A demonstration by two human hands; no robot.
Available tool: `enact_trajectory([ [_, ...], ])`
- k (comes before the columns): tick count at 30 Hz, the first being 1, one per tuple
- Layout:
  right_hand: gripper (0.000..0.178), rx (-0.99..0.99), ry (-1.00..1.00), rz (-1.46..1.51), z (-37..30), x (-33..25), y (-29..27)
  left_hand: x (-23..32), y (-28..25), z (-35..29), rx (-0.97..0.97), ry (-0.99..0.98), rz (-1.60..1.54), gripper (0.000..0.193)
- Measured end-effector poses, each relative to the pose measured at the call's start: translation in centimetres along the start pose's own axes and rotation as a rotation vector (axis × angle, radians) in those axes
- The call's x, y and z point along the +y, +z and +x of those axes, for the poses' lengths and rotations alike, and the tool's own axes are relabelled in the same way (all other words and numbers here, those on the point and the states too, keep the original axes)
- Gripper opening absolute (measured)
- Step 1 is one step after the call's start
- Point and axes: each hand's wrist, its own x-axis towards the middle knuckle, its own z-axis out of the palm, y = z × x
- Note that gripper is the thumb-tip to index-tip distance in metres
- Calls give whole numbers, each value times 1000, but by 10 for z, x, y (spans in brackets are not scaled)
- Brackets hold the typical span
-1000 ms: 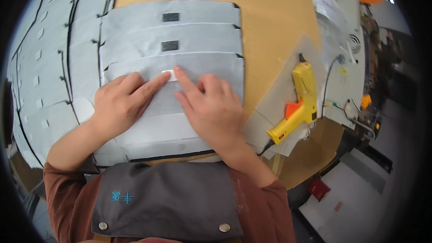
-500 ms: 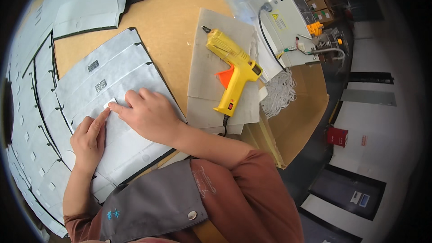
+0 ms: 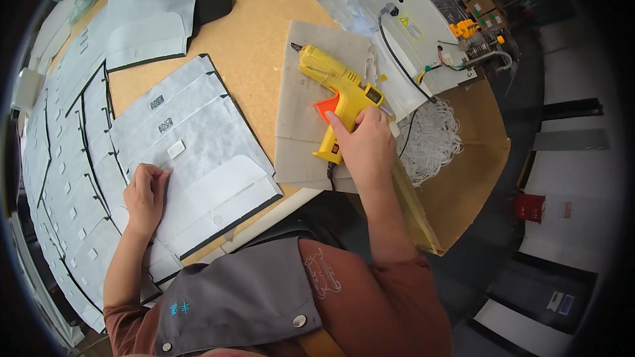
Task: The person uses a yellow hot glue gun to apply adhesive to small black rectangular patches on grey fabric panels. They then press white rectangular pieces onto the glued areas to secure them. The person repeats this process on multiple panels laid out on a workbench.
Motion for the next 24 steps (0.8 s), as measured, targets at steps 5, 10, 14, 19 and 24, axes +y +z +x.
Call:
enact_trajectory([
  [5, 56, 53, -43, 13, -9, 11, 18, 6, -4, -4, 31, 118, 11, 25],
  [10, 50, -75, 22, 392, 7, 24, 20, 61, -6, 9, 14, 160, -61, 17],
  [14, 47, -241, 129, 984, 15, 38, 29, 108, 14, 27, -142, 419, -138, 35],
  [19, 43, -202, 103, 1295, 4, 30, 16, 142, 41, 59, -434, 468, 111, 58],
  [24, 36, -118, -60, 1572, 8, 48, 4, 151, 72, 75, -457, 455, 250, 64],
])
